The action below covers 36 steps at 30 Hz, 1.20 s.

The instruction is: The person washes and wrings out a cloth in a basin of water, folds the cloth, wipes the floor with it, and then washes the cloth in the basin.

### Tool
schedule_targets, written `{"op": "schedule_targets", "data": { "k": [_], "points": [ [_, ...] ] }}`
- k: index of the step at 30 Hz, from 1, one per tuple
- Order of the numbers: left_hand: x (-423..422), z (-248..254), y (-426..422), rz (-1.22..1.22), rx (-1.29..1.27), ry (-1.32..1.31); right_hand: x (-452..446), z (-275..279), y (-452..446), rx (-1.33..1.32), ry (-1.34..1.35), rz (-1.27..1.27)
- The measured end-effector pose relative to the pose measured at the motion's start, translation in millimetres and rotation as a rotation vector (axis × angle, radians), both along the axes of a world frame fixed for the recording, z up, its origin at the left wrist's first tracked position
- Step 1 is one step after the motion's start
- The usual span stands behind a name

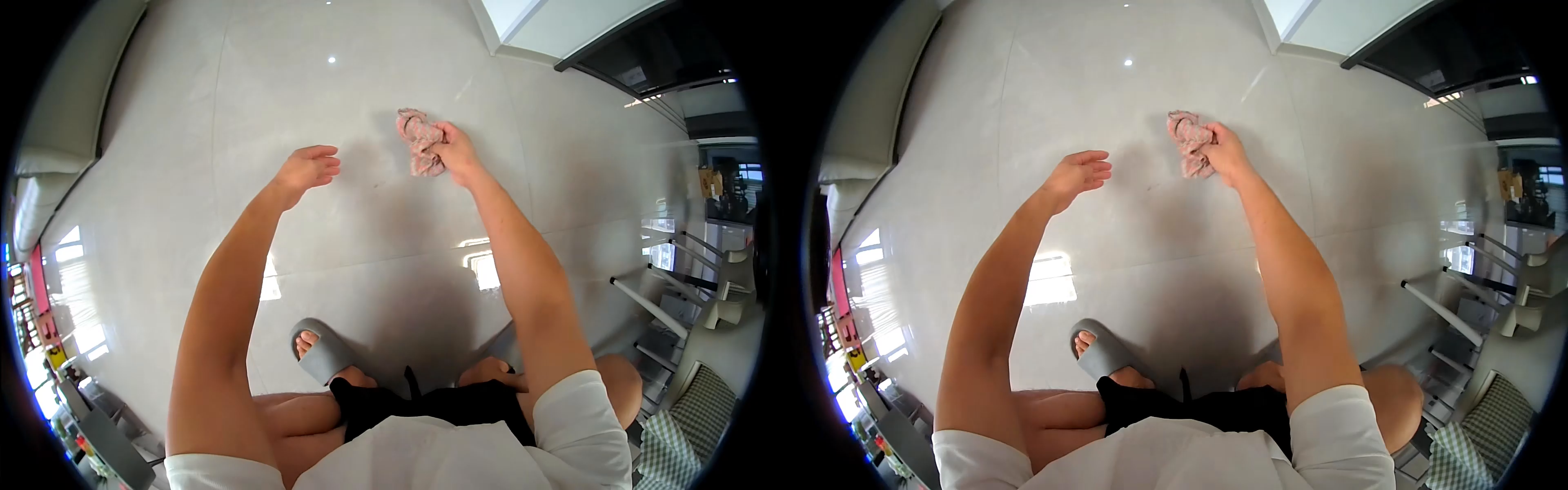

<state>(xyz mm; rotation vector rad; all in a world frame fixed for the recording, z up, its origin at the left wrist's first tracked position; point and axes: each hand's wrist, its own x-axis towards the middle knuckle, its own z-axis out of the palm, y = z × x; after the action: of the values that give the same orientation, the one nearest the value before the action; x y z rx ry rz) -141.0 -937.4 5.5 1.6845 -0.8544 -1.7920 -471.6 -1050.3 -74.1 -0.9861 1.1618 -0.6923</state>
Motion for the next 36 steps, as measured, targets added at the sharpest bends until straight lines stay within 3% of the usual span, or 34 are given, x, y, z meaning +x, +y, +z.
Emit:
{"op": "schedule_targets", "data": {
  "k": [2, 6, 8, 13, 16, 19, 20, 22, 24, 27, 30, 33, 36],
  "points": [
    [6.7, -4.9, -1.3, 0.014, 0.02, -0.088, -2.4, 6.6, -22.1, -0.264, 0.389, 0.086],
    [11.9, -27.4, -9.0, 0.0, 0.014, -0.133, 12.6, 15.7, -32.0, -0.29, 0.603, 0.167],
    [7.5, -37.9, -16.0, -0.004, -0.023, -0.145, 21.9, -12.6, -25.3, -0.871, 1.015, 0.349],
    [-16.0, -56.4, -46.2, -0.047, -0.164, -0.228, 66.4, -41.5, 52.8, -1.087, 0.905, 0.264],
    [-27.1, -77.2, -70.7, -0.054, -0.296, -0.256, 81.2, -16.8, 104.3, -1.062, 0.982, 0.418],
    [-33.9, -89.1, -95.1, -0.003, -0.391, -0.224, 86.4, 1.6, 111.3, -0.935, 0.849, 0.527],
    [-35.8, -92.0, -102.6, 0.051, -0.393, -0.198, 90.1, 35.4, 104.8, -0.593, 0.629, 0.419],
    [-39.1, -93.3, -113.3, 0.035, -0.392, -0.206, 72.3, 35.0, 98.0, -0.521, 0.484, 0.31],
    [-39.6, -100.2, -115.4, 0.034, -0.38, -0.212, 51.1, 10.6, 80.0, -0.257, 0.467, 0.102],
    [-32.1, -107.7, -104.3, -0.029, -0.511, -0.4, 46.5, 16.5, 50.0, -0.244, 0.484, -0.065],
    [-15.2, -101.1, -85.6, -0.092, -0.627, -0.587, 50.4, -18.7, 37.1, -0.767, 0.943, 0.114],
    [-3.8, -112.8, -46.0, -0.105, -0.639, -0.666, 88.2, -11.6, 79.4, -0.896, 1.047, 0.327],
    [11.0, -106.1, -8.0, -0.25, -0.555, -0.676, 101.3, -20.6, 126.1, -0.935, 0.946, 0.347]
  ]
}}
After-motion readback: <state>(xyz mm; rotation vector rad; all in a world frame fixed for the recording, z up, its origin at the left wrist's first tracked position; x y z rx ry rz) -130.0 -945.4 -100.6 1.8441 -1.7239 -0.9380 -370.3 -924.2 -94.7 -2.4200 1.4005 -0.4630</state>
